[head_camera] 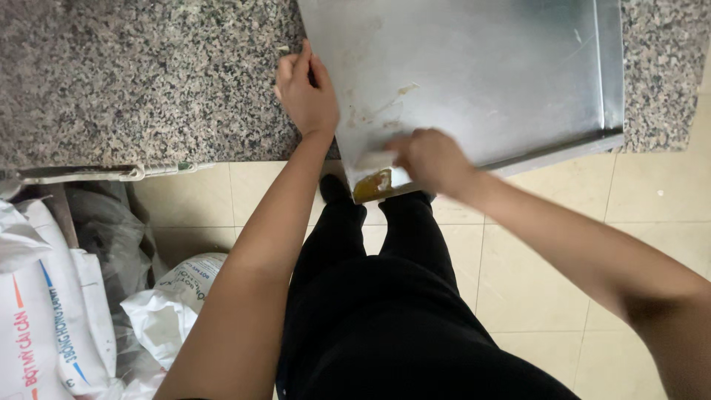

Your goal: The person scrapes food scraps and raw chicken from a metal tray into a trash bin using a white plastic scraper, then washes the tray and scraper at the sink with a scrubbing pad under running water.

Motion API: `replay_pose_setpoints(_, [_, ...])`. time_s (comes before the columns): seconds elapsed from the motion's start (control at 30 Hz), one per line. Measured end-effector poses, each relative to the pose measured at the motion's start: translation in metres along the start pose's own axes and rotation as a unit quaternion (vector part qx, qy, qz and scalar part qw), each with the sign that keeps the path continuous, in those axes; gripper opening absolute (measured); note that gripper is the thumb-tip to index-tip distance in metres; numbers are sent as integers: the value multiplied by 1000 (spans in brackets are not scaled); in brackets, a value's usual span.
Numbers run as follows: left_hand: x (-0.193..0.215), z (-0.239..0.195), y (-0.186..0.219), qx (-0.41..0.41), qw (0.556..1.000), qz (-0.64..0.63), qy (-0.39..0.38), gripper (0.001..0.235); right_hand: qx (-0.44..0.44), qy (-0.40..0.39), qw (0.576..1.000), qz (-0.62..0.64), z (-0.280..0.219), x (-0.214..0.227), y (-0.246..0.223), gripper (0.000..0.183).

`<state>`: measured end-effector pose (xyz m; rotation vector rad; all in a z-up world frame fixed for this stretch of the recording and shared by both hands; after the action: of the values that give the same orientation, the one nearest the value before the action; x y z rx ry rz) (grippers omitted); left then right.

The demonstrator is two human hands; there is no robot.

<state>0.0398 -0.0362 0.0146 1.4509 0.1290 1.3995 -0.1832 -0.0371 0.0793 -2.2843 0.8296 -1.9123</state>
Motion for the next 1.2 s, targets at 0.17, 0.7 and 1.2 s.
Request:
replay_pose_setpoints(0.17, [-2,-2,-1,-22,999,-3,40,28,-119,-117,971,168,25,14,40,40])
replay_pose_setpoints(0.7, [-4,-3,-4,-20,999,-10,42,26,25,-140,963,230,33,-18,8,47])
replay_pose_setpoints(1.2, [1,-2,3,11,999,4,51,27,-16,-298,889,346,65,-37,35,57])
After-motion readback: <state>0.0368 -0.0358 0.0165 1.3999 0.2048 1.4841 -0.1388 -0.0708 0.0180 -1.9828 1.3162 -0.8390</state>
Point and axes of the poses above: each hand's wrist, its own z-axis towards the middle knuckle, its own x-axis out of the back of the hand, y = z × x, the point moved 5 cm from there along z, towards the middle knuckle, and after that the axes turned 11 degrees about x, right-handed, at the moved point
